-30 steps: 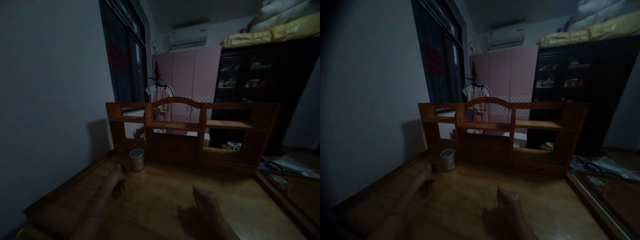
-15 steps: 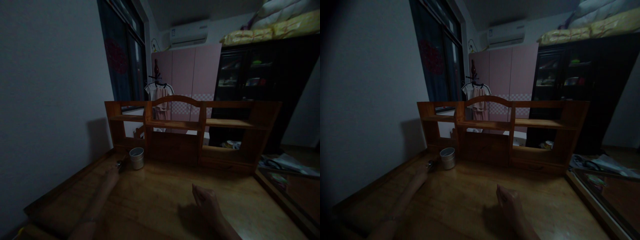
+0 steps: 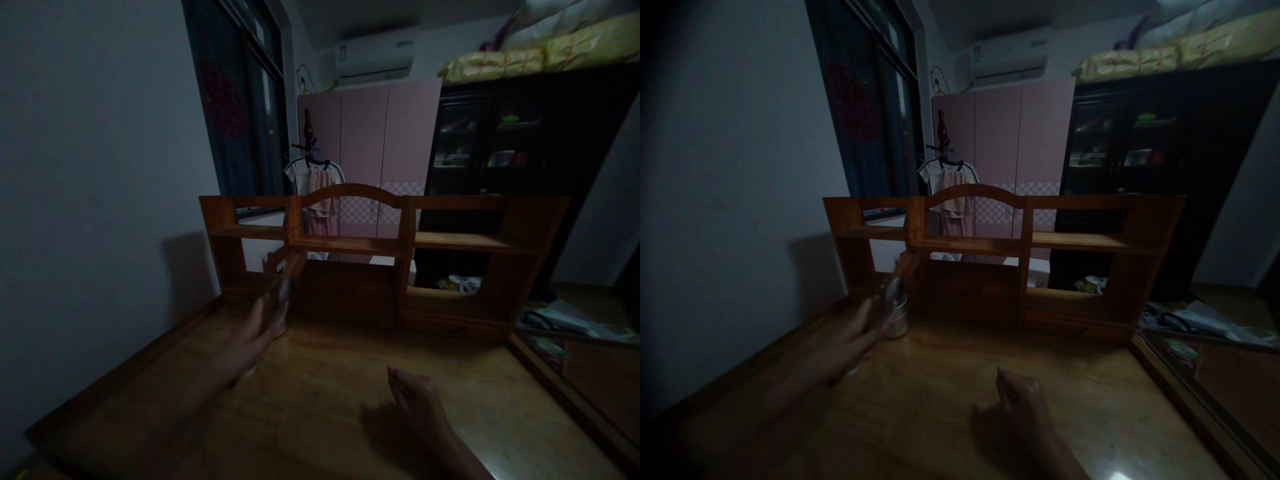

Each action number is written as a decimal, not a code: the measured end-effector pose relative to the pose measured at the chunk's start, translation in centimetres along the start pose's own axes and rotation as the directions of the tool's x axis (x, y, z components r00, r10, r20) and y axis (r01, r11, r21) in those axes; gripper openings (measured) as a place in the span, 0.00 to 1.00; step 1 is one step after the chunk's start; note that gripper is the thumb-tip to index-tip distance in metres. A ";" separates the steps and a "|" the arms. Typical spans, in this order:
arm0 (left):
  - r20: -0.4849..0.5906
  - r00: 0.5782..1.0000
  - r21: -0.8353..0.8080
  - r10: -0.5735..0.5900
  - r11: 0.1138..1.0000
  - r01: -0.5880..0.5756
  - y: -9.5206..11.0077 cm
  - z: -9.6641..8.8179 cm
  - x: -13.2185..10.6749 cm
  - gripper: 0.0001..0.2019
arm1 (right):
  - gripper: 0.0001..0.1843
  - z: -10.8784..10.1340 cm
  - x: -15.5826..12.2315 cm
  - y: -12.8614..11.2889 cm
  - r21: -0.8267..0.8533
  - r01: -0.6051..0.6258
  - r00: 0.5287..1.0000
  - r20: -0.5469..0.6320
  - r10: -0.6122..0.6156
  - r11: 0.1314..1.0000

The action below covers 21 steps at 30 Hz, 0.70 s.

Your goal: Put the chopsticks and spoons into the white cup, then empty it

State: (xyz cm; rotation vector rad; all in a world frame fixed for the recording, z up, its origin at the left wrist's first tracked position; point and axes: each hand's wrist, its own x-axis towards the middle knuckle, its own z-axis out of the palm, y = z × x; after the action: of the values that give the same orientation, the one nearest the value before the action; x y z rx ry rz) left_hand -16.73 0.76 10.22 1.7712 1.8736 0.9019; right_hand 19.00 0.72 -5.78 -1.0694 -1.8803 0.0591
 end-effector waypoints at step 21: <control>0.644 0.740 -0.756 0.195 0.307 0.578 -5.0 17.6 4.6 0.17 | 0.19 0.5 0.0 -0.6 0.027 0.075 0.991 0.110 -0.077 0.997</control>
State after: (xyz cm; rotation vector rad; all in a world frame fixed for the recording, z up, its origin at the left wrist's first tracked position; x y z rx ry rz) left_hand -8.85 8.50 -5.10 0.8012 0.6958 0.8271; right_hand 18.25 0.59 -5.82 -0.9956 -2.0137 0.0975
